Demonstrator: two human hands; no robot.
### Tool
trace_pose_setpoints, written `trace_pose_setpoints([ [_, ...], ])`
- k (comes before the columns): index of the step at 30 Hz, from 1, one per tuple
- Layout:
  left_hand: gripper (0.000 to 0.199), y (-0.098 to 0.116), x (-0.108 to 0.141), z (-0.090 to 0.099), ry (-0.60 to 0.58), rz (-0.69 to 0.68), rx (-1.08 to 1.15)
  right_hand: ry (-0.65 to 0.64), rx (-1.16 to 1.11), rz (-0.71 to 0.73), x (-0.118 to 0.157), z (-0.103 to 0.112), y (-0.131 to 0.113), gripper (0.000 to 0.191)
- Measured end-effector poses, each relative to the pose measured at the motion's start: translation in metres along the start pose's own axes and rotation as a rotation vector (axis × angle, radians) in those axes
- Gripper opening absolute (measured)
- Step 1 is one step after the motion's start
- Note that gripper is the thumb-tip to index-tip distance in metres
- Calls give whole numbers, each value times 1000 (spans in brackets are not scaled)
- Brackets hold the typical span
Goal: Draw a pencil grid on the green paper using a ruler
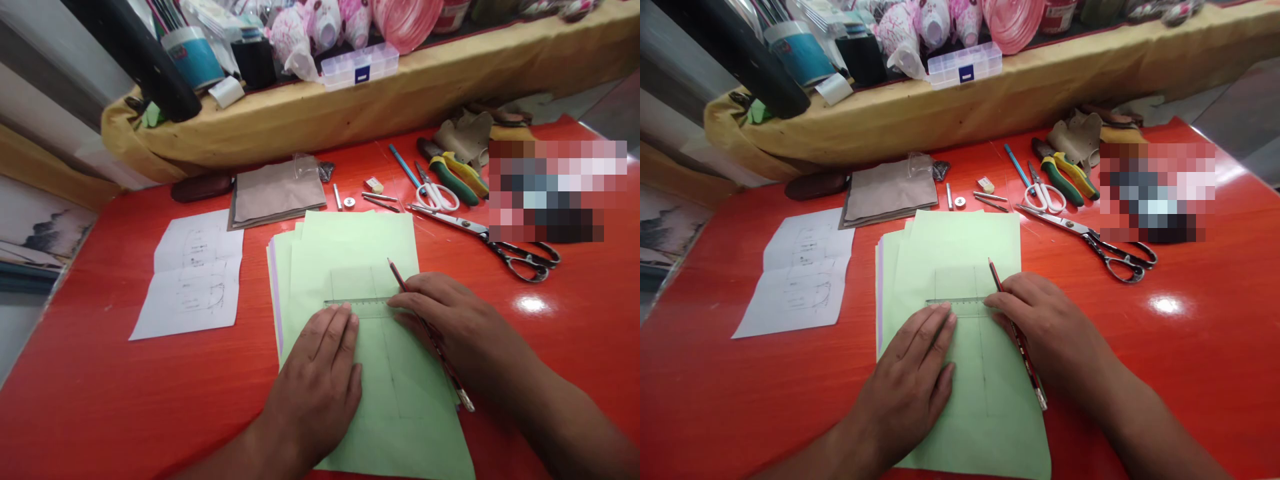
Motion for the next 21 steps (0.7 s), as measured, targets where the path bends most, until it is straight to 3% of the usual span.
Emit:
trace_pose_setpoints([
  [21, 48, 0, -1, 1, -10, -13, -10, -19, -16, -18, -1, 1, 0, 23],
])
Point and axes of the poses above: each hand's wrist, its own x-axis away from the middle knuckle, its own z-axis out of the back of the hand, y = z × x, the point moved 5 cm from there along -x, towards the middle knuckle
